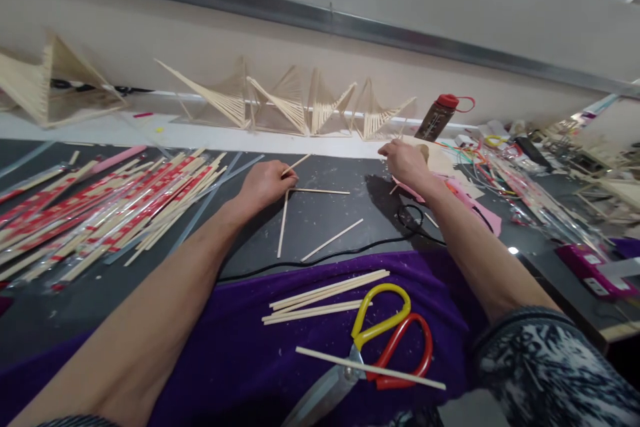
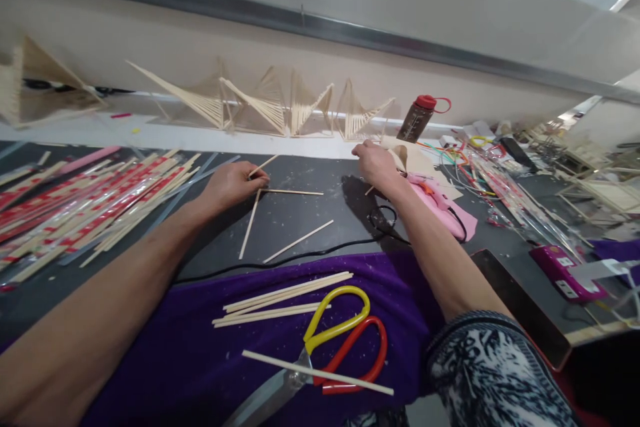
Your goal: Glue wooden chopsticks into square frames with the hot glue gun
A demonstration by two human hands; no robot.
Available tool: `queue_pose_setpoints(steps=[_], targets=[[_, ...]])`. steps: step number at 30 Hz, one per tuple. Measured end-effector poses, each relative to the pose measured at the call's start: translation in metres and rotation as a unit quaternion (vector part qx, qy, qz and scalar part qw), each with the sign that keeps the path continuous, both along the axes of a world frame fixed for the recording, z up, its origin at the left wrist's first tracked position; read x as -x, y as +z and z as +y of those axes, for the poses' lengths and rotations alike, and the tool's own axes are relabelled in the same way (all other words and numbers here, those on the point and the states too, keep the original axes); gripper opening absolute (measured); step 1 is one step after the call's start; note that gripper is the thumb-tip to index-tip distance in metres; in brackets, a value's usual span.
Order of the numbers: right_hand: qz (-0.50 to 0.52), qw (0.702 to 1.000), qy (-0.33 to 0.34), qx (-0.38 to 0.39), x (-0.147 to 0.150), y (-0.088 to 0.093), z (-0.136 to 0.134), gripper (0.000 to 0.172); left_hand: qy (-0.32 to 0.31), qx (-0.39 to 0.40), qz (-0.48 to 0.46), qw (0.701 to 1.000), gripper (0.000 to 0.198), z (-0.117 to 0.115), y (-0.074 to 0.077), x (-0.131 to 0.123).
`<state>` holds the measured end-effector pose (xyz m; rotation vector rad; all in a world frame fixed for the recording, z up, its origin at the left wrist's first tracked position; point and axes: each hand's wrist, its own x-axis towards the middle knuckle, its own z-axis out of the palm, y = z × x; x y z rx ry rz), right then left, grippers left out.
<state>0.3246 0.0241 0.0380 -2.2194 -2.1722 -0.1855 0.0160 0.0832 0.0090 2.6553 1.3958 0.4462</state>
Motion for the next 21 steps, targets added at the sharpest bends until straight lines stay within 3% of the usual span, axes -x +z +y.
queue_pose_setpoints(steps=[3,5,8,11,13,17,21], targets=[[0.11,0.989,0.071,-0.072,0.002,0.0,-0.038,0.032,0.005,0.004,0.0,1.0,0.032,-0.001,0.003,-0.001],[0.154,0.977,0.142,-0.037,0.005,-0.009,-0.066,0.028,0.007,0.002,0.007,1.0,0.033,-0.001,0.003,-0.001],[0.066,0.975,0.212,0.023,0.003,-0.026,-0.098,0.022,0.004,-0.009,0.019,1.0,0.034,0.0,0.001,-0.003],[-0.071,0.987,0.14,0.032,-0.011,-0.035,-0.108,0.022,0.001,-0.011,0.026,1.0,0.035,-0.001,0.001,-0.005],[-0.099,0.991,0.084,0.009,-0.024,-0.033,-0.107,0.024,0.001,-0.007,0.031,0.999,0.035,-0.002,0.002,-0.006],[-0.014,0.997,0.014,-0.077,-0.044,-0.026,-0.114,0.028,0.002,0.0,0.039,0.999,0.036,-0.005,0.006,-0.008],[0.092,0.986,-0.028,-0.139,-0.054,-0.031,-0.133,0.026,-0.003,-0.004,0.031,1.0,0.036,-0.004,0.007,-0.009]])
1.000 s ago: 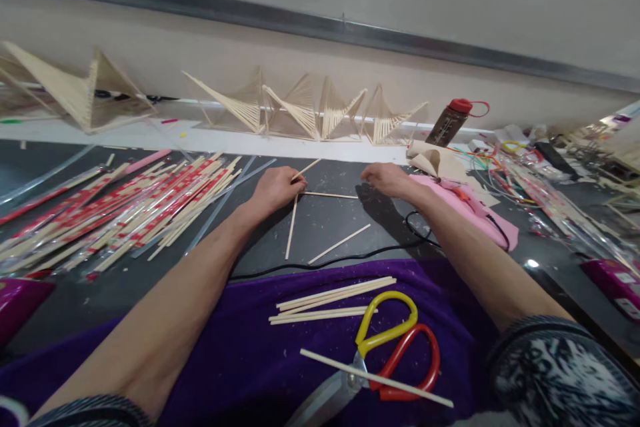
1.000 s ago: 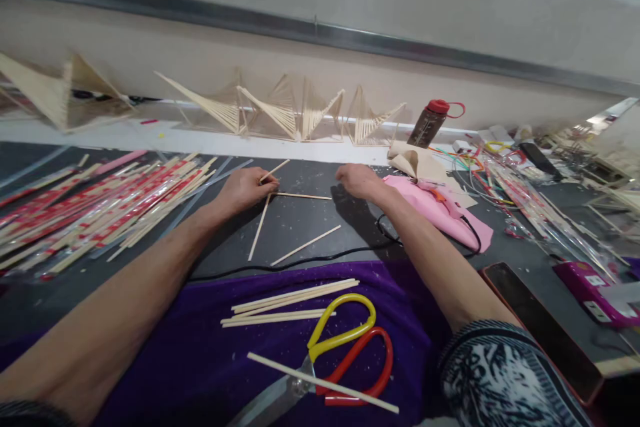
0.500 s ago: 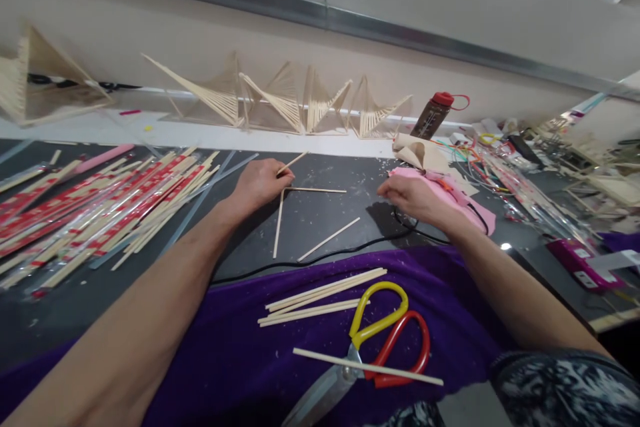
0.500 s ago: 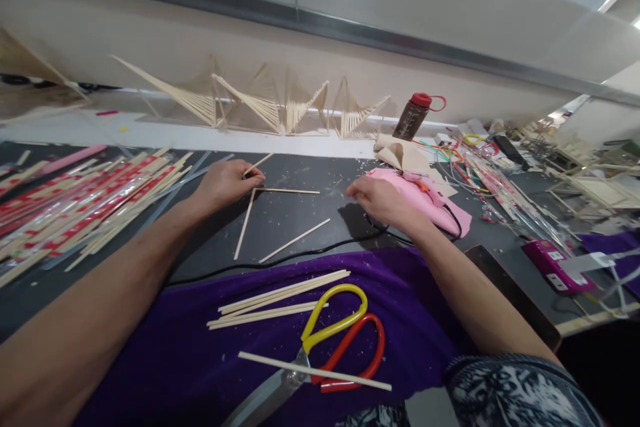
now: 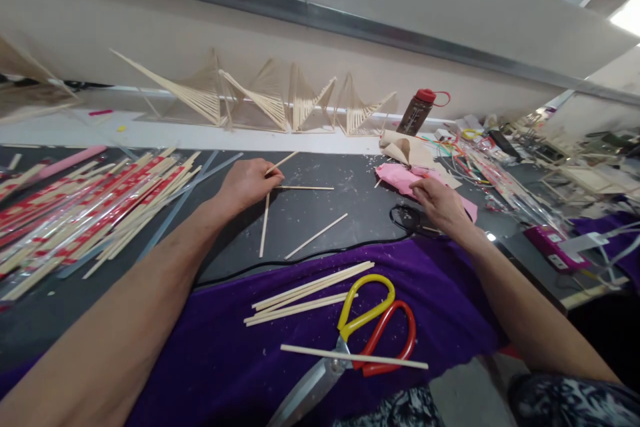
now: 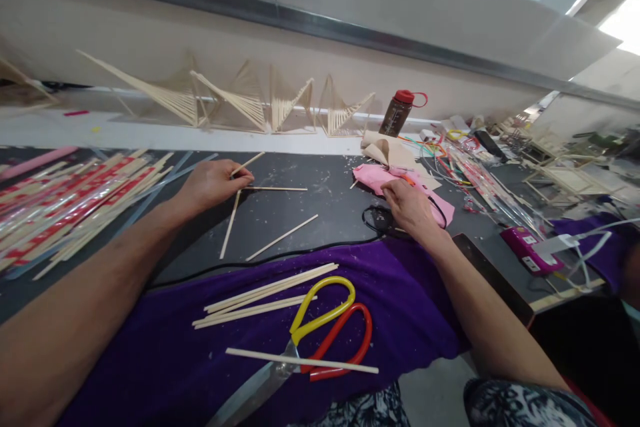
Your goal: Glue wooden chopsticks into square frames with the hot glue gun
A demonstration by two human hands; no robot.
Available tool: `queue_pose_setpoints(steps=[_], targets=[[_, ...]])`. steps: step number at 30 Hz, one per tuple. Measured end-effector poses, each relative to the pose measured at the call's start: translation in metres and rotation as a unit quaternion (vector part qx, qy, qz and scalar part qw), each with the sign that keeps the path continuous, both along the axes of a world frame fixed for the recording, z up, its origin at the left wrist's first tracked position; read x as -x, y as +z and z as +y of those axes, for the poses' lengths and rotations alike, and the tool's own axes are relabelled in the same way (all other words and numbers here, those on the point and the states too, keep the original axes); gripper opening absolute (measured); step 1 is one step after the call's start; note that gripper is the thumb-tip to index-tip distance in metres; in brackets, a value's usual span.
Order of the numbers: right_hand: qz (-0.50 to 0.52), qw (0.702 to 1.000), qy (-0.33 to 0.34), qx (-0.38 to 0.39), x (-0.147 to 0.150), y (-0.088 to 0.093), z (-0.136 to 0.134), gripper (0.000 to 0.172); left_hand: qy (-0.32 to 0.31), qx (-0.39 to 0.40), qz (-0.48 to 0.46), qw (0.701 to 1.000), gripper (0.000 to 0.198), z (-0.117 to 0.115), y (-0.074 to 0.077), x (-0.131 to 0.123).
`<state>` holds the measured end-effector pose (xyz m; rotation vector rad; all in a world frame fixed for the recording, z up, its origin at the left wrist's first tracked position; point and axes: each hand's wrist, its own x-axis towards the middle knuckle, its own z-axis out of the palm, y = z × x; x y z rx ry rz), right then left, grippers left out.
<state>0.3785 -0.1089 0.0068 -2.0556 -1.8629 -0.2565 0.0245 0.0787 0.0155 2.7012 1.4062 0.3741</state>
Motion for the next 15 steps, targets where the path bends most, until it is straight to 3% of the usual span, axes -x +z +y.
queue_pose_setpoints(steps=[7,12,15], targets=[[0.001,0.992,0.104,0.071,0.001,-0.005,-0.013,0.026,-0.014,0.006,0.02,1.0,0.039,0.001,-0.003,0.0],[-0.032,0.992,0.066,0.106,-0.004,-0.007,-0.015,0.024,-0.015,0.007,0.026,1.0,0.041,0.003,-0.006,0.001],[-0.029,0.985,0.118,0.125,-0.005,-0.012,-0.015,0.027,-0.019,0.009,0.037,0.999,0.042,0.003,-0.007,0.001]])
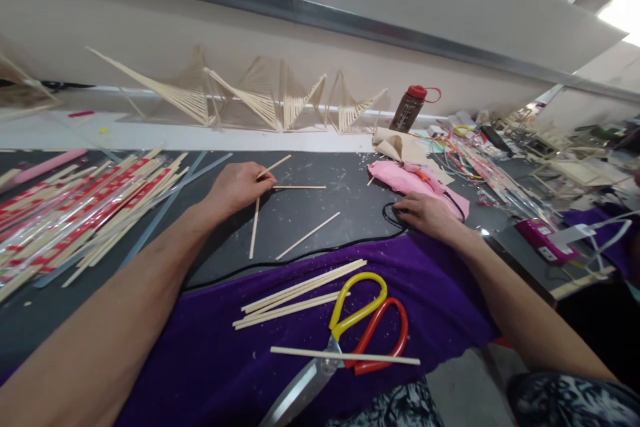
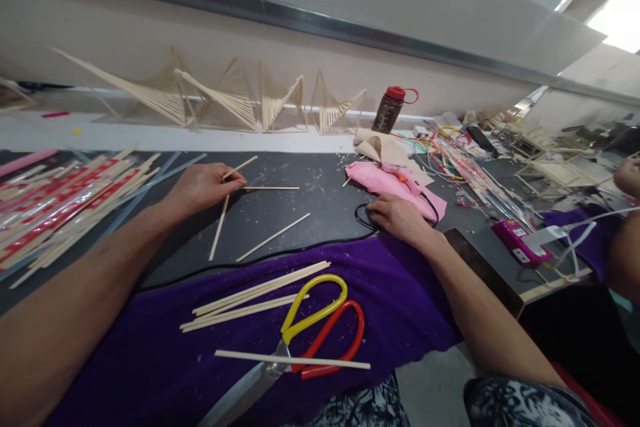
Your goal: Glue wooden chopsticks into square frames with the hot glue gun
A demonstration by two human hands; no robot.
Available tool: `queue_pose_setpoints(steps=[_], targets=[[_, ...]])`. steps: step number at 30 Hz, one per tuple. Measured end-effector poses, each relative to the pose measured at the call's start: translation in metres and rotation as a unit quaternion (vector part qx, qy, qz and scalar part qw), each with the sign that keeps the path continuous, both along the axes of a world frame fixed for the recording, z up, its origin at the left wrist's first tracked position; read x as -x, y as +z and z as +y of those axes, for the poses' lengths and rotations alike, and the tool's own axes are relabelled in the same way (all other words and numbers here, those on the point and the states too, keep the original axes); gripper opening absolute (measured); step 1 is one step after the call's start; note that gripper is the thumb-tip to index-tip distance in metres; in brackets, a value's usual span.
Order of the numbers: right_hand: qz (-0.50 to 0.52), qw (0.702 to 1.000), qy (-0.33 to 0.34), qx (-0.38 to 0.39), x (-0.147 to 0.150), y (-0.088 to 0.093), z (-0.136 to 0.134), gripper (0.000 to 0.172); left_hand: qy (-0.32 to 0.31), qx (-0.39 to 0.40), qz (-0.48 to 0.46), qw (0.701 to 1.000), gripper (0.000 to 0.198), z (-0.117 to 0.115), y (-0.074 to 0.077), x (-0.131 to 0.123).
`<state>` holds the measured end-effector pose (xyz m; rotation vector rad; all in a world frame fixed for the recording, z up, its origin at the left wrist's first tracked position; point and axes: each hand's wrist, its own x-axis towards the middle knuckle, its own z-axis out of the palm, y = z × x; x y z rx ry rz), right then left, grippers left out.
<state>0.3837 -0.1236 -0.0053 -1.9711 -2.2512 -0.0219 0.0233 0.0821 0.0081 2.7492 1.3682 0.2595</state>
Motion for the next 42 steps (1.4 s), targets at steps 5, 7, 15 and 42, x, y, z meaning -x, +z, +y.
queue_pose_setpoints(steps=[5,7,15,42], targets=[[0.003,1.0,0.017,0.001,0.006,-0.006,0.006,0.028,-0.002,0.004,0.01,1.0,0.041,-0.002,0.0,-0.001],[0.005,1.0,-0.017,0.006,0.009,-0.006,0.007,0.024,0.0,0.002,0.011,1.0,0.041,-0.002,0.0,-0.001],[-0.017,0.998,-0.047,0.03,0.009,0.019,0.02,0.019,-0.005,-0.002,0.009,1.0,0.04,0.0,0.002,0.0],[0.104,0.96,-0.181,-0.188,-0.008,0.067,0.205,0.016,0.011,0.022,-0.056,0.998,0.034,0.006,0.003,0.008]])
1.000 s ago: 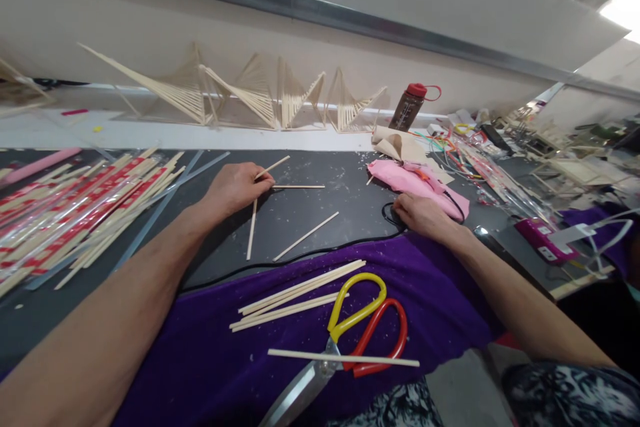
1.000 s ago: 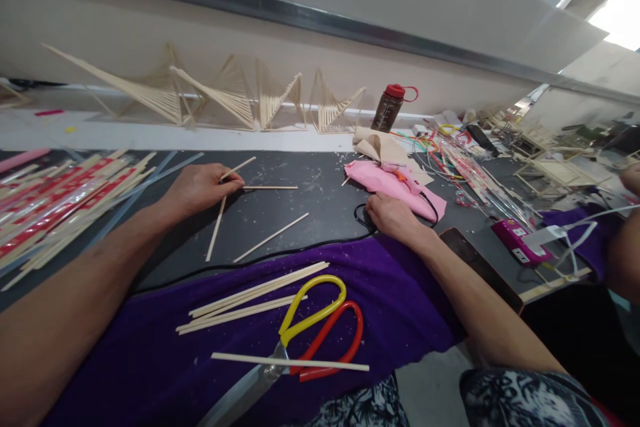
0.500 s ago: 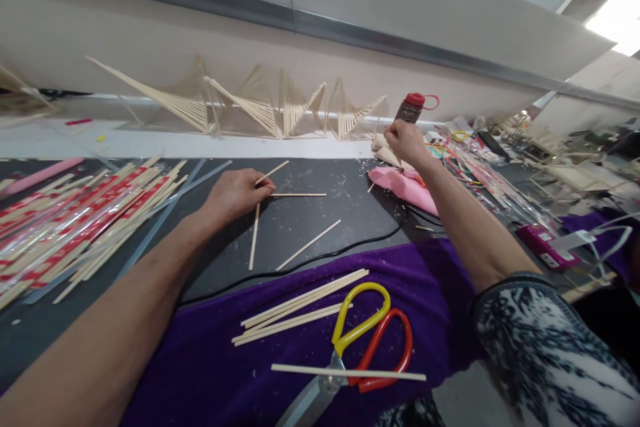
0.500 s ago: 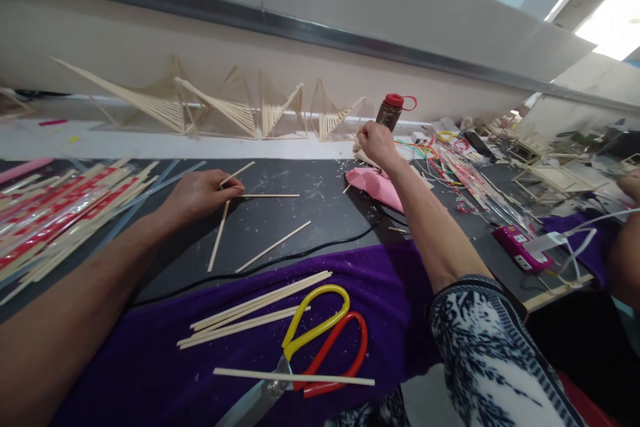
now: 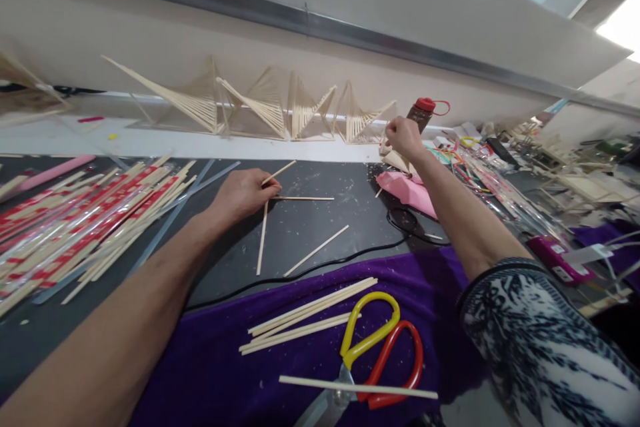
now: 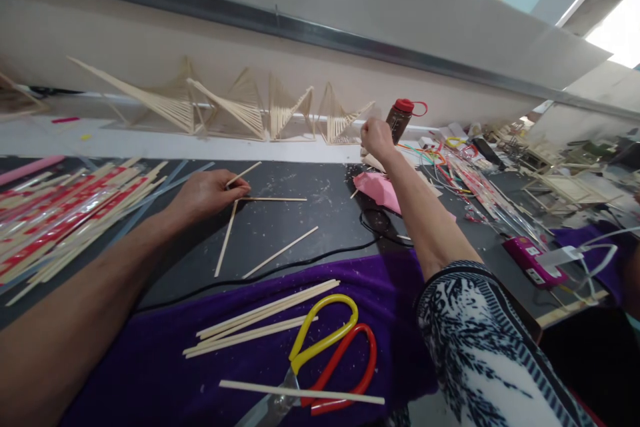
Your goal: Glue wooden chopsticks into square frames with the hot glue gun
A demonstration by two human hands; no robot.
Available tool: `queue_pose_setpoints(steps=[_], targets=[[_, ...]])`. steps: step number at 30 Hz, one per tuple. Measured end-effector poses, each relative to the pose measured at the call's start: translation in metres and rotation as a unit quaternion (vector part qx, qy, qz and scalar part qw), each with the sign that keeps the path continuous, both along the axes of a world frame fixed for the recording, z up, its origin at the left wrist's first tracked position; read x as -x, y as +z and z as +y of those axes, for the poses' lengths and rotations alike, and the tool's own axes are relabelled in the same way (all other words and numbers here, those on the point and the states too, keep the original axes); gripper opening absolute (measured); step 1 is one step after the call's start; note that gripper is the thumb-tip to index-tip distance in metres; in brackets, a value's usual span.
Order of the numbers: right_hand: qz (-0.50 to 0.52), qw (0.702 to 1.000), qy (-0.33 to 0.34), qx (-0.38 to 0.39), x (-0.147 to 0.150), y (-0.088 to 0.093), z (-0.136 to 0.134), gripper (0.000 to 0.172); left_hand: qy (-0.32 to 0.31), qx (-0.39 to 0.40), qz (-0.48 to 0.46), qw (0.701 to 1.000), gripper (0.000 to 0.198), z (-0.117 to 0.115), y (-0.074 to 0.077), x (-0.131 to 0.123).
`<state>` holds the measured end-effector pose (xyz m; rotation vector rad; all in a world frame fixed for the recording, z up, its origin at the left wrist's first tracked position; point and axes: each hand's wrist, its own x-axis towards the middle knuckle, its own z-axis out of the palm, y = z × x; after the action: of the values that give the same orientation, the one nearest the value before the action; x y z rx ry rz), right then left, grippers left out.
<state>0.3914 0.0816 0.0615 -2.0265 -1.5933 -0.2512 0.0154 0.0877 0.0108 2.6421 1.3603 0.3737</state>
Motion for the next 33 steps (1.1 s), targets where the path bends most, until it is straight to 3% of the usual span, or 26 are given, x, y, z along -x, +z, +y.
queue_pose_setpoints(steps=[4,10,16,23,28,33], targets=[[-0.027,0.998,0.008,0.055,-0.01,-0.009,-0.012,0.019,0.002,0.0,0.004,1.0,0.035,0.0,0.0,-0.001],[-0.001,0.997,0.043,0.064,-0.005,-0.005,-0.035,0.023,-0.013,0.006,0.003,1.0,0.035,0.001,-0.002,-0.003],[0.061,0.994,0.078,0.055,0.007,-0.008,-0.08,0.021,-0.018,-0.006,0.012,1.0,0.036,0.002,-0.005,-0.002],[0.091,0.98,0.091,0.151,0.003,-0.016,-0.14,0.023,-0.014,-0.006,0.037,0.999,0.039,0.0,-0.004,-0.005],[0.004,0.948,0.218,0.231,-0.003,-0.036,-0.175,0.021,-0.016,-0.009,0.051,0.999,0.039,0.001,-0.005,-0.006],[-0.103,0.951,0.177,0.232,0.004,-0.053,-0.187,0.028,-0.02,-0.005,0.064,0.998,0.041,-0.002,-0.005,-0.007]])
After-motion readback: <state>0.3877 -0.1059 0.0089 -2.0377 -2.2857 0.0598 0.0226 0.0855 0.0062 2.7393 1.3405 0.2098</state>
